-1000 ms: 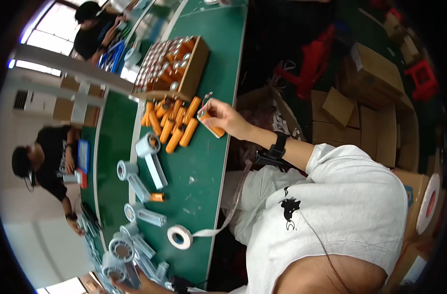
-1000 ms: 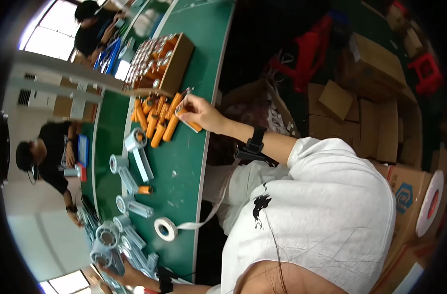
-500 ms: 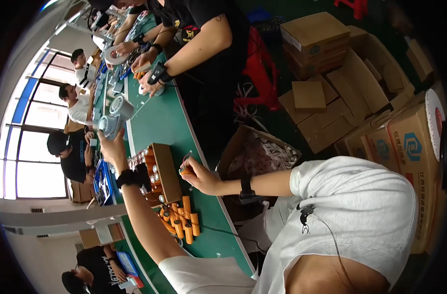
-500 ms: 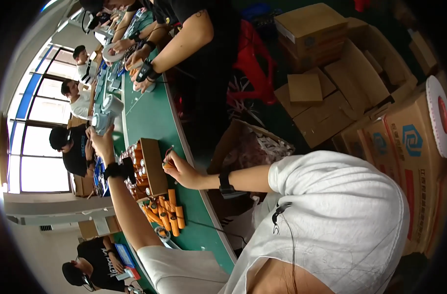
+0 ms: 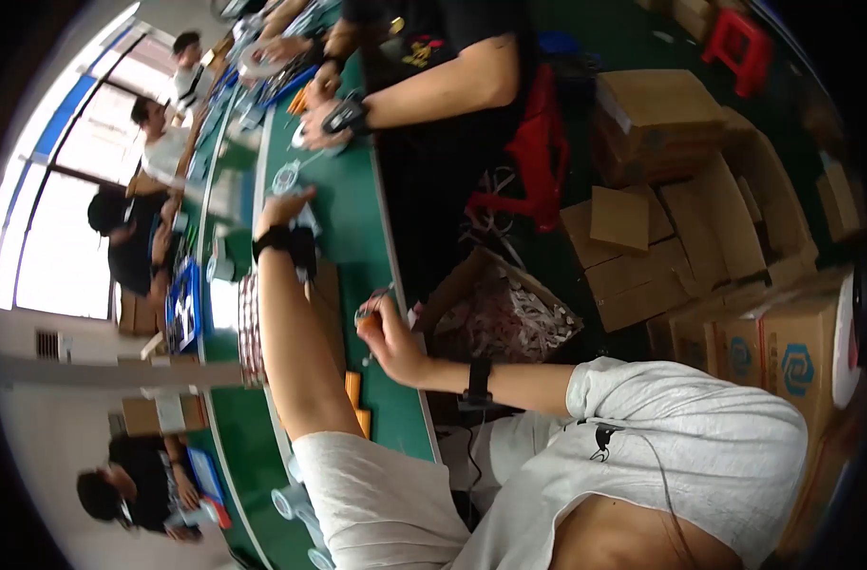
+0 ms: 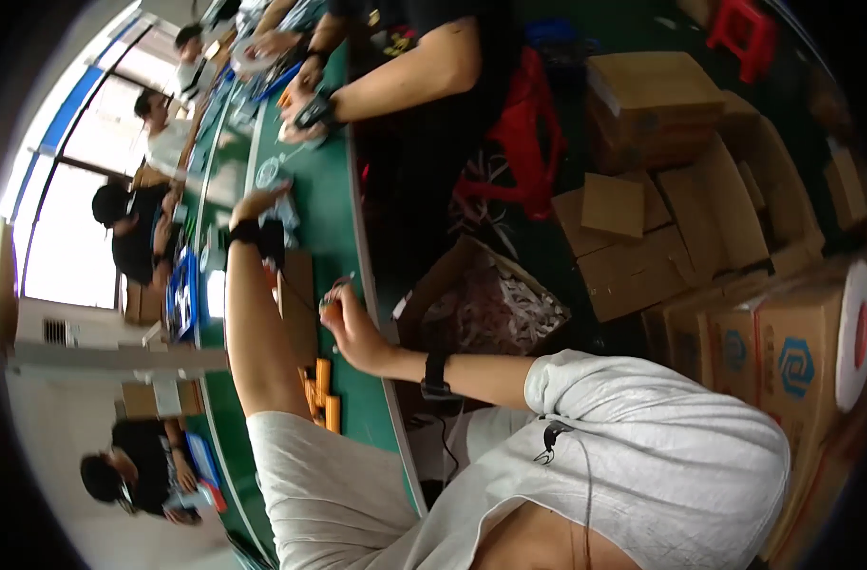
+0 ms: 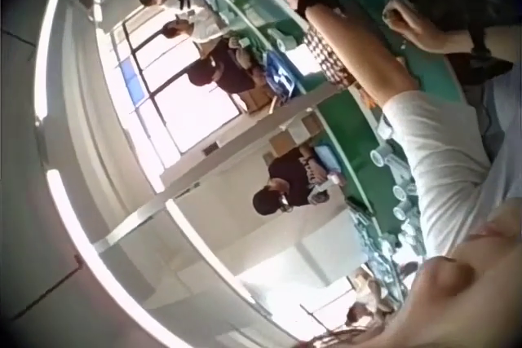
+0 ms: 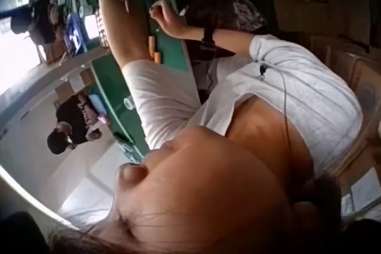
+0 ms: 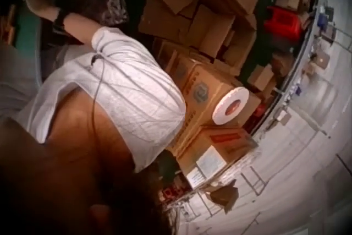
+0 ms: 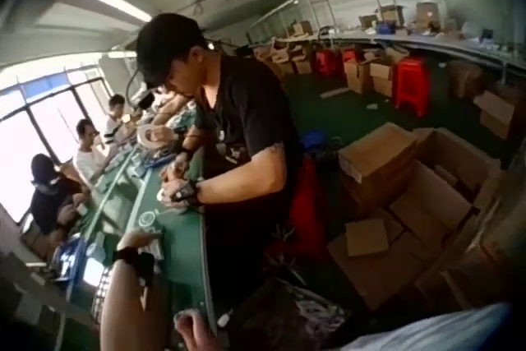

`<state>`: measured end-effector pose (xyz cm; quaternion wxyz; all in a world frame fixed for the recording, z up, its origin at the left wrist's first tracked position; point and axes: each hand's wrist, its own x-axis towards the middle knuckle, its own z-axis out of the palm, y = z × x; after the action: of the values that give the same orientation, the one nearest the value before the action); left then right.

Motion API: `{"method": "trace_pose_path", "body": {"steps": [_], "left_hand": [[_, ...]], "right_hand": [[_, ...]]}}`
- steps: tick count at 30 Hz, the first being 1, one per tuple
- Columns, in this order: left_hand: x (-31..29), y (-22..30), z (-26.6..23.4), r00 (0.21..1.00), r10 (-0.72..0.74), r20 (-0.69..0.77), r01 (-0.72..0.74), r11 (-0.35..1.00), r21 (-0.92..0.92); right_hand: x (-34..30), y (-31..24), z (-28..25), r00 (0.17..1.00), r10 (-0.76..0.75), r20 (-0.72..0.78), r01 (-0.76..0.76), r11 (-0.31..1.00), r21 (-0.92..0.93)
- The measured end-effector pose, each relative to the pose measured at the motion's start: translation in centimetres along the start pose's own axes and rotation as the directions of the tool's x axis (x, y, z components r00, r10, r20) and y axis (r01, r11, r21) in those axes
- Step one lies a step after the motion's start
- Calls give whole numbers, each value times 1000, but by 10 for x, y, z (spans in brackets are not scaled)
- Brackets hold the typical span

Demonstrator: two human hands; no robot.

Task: The person applies adhesive tape to batteries and inserts them into fan housings by hand, repeating the process for several units.

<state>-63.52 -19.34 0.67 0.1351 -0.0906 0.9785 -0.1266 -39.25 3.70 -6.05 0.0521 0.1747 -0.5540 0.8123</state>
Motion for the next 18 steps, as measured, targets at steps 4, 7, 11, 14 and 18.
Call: {"method": "trace_pose_path", "body": {"steps": [4,7,11,14,18], "left_hand": [[-178,15,-107,840,-90,-535,-160,901,-402],[-347,11,-103,805,-361,-471,-104,696,-711],[-524,6,11,545,-833,-95,648,490,-583],[-556,9,66,439,-879,184,844,334,-420],[-557,5,126,555,-831,21,698,452,-555]], "right_hand": [[8,9,-6,964,214,156,-263,848,461],[12,9,-8,993,80,85,-98,967,234],[1,3,-2,972,127,200,-175,954,244],[0,6,1,977,92,193,-129,974,189],[-4,5,-5,975,73,211,-105,983,148]]}}
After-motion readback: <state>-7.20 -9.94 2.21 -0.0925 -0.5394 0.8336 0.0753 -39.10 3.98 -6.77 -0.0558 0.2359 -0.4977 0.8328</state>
